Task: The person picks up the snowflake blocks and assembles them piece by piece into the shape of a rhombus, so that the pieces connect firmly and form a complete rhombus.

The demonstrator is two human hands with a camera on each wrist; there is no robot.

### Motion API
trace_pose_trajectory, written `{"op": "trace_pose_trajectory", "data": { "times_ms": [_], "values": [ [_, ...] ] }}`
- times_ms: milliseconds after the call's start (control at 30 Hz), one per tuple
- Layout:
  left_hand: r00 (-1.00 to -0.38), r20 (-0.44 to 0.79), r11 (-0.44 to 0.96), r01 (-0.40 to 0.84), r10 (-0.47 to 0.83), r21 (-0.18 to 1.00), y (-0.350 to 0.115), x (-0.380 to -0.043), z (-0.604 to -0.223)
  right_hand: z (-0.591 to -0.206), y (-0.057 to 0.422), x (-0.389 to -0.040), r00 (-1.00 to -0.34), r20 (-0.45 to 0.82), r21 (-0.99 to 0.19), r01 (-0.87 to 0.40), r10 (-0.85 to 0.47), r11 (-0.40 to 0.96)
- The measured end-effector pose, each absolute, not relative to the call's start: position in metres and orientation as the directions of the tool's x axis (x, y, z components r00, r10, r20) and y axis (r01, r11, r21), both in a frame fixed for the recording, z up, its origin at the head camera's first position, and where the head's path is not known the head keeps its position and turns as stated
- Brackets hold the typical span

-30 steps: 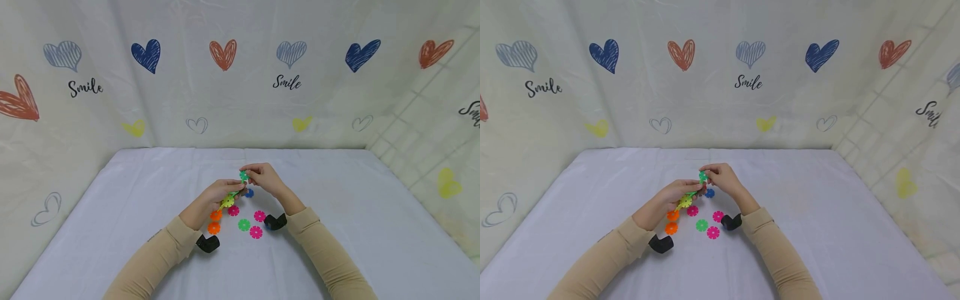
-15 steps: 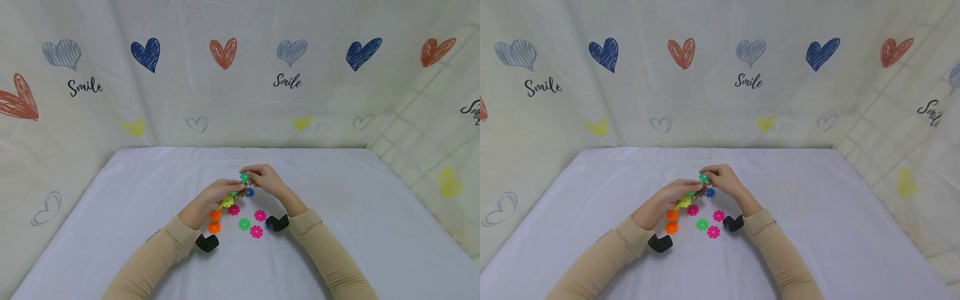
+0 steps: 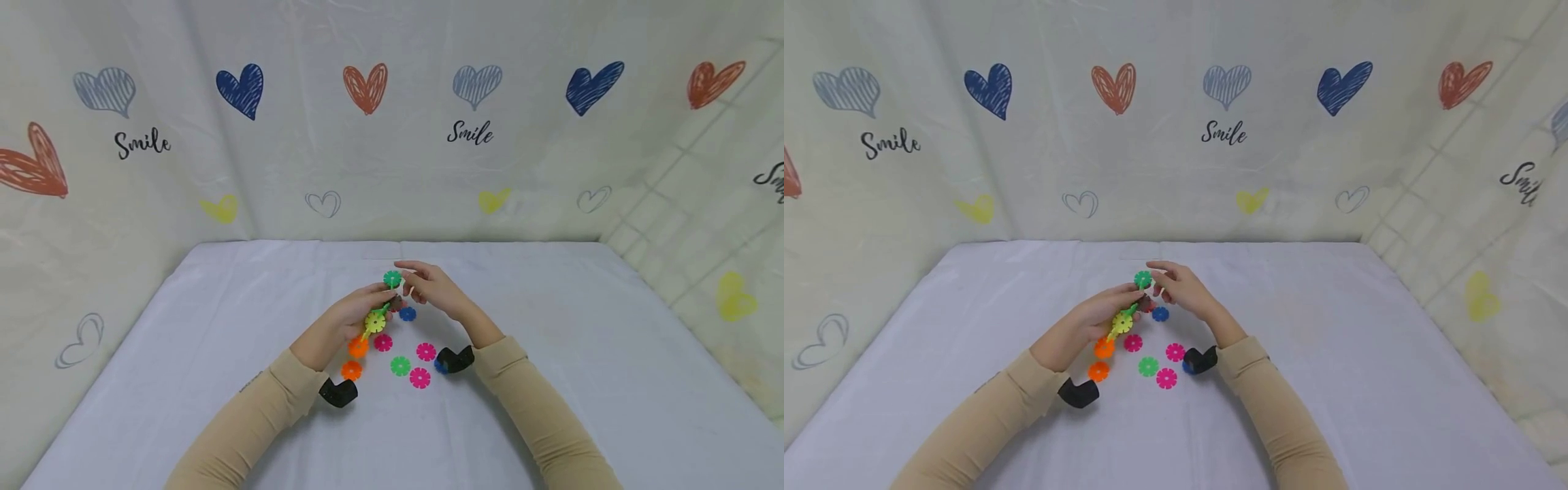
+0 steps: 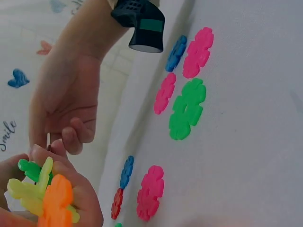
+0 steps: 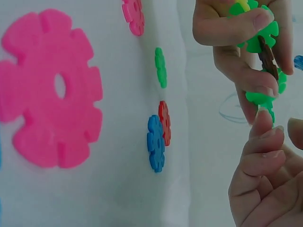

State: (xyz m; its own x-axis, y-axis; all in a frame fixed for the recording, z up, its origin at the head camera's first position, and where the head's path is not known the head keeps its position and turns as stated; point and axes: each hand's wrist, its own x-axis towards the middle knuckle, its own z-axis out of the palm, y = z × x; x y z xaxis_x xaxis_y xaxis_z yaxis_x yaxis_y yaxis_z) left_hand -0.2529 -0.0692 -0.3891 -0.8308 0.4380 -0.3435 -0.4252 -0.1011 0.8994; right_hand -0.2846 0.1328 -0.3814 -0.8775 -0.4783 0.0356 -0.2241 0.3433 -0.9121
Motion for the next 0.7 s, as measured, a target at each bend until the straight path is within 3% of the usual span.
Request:
{"op": "trace_pose_trajectory", "data": {
  "times_ms": [233, 400, 533, 700],
  "values": [
    [-0.845, -0.377, -0.232, -0.481, 0.379, 0.845, -0.076, -0.256, -0.392, -0.386, 0.138, -0.287, -0.855, -0.041, -0.887, -0.207, -0.518, 0.412],
    [-0.852, -0.371, -0.326, -0.493, 0.370, 0.807, -0.078, -0.257, -0.393, -0.389, 0.140, -0.292, -0.864, -0.144, -0.781, -0.200, -0.482, 0.591],
    [-0.865, -0.370, -0.326, -0.477, 0.339, 0.816, -0.079, -0.257, -0.395, -0.392, 0.141, -0.296, -0.852, -0.241, -0.683, -0.191, -0.465, 0.705],
    [-0.874, -0.360, -0.280, -0.453, 0.325, 0.846, -0.080, -0.256, -0.396, -0.393, 0.140, -0.297, -0.839, -0.287, -0.643, -0.190, -0.463, 0.742]
  ]
}}
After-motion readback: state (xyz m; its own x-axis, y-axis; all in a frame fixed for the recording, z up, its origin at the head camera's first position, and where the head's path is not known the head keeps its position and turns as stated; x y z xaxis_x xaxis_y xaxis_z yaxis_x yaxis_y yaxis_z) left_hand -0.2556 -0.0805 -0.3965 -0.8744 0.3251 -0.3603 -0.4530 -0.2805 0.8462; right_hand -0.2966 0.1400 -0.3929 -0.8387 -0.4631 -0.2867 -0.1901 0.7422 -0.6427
